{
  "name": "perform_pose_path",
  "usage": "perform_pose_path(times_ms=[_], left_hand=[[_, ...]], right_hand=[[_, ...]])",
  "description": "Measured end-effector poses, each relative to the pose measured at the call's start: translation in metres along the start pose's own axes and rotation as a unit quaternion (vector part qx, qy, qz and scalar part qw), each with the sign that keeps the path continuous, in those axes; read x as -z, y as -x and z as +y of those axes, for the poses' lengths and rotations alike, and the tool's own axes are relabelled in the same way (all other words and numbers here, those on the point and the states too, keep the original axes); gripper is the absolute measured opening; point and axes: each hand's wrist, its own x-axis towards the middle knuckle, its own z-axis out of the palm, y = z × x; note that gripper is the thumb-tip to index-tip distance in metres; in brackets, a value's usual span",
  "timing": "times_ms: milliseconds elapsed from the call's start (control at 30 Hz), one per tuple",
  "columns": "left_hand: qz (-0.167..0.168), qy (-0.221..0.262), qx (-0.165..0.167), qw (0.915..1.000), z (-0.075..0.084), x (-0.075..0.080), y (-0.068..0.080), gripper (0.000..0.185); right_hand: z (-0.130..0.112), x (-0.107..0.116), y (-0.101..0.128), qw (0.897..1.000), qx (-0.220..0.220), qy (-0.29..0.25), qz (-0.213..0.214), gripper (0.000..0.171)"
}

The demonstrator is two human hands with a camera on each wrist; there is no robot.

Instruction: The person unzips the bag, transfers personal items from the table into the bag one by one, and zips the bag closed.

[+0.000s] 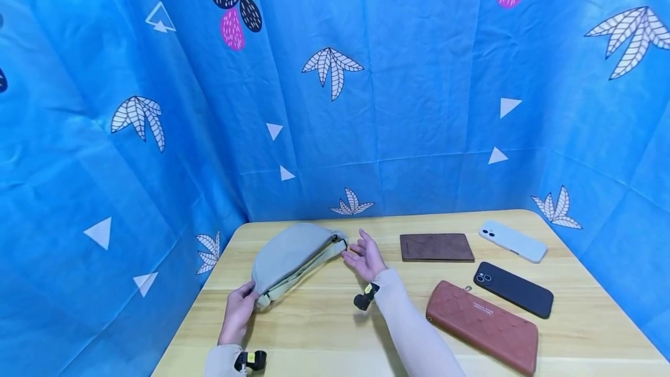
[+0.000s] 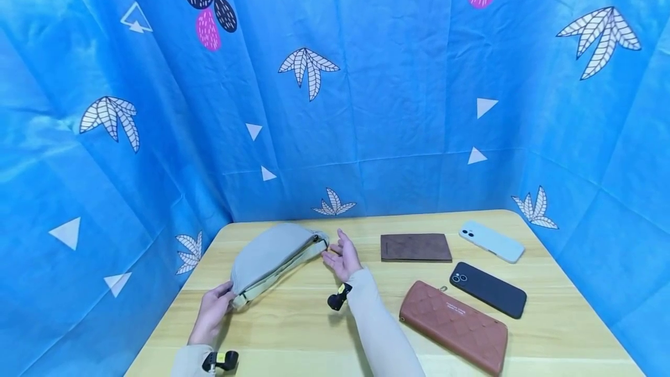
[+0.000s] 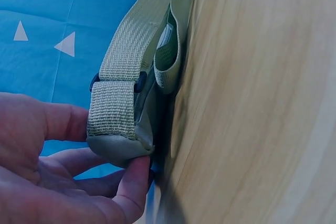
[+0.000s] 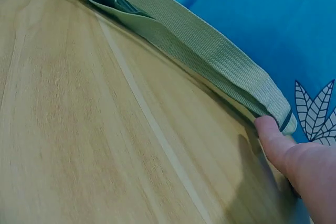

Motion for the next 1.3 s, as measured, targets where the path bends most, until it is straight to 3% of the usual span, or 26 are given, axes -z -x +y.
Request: perform_pose_path(times_ms=[400,833,1300], left_hand=[[-0.012,-0.008,-0.003,0.9999,0.0,-0.004,0.0,0.056],[-0.011,0.001,-0.009,0.9999,-0.005,-0.006,-0.001,0.055],[-0.023,-0.011,-0.014,0.9996,0.0,-0.014,0.0,0.056]], right_hand=[[-0.004,0.012,0.005,0.999,-0.001,0.045,0.003,0.092],[-0.009,0.021,0.013,0.999,-0.01,0.049,-0.003,0.087],[-0.02,0.034,0.026,0.999,-0.014,0.037,0.025,0.083]])
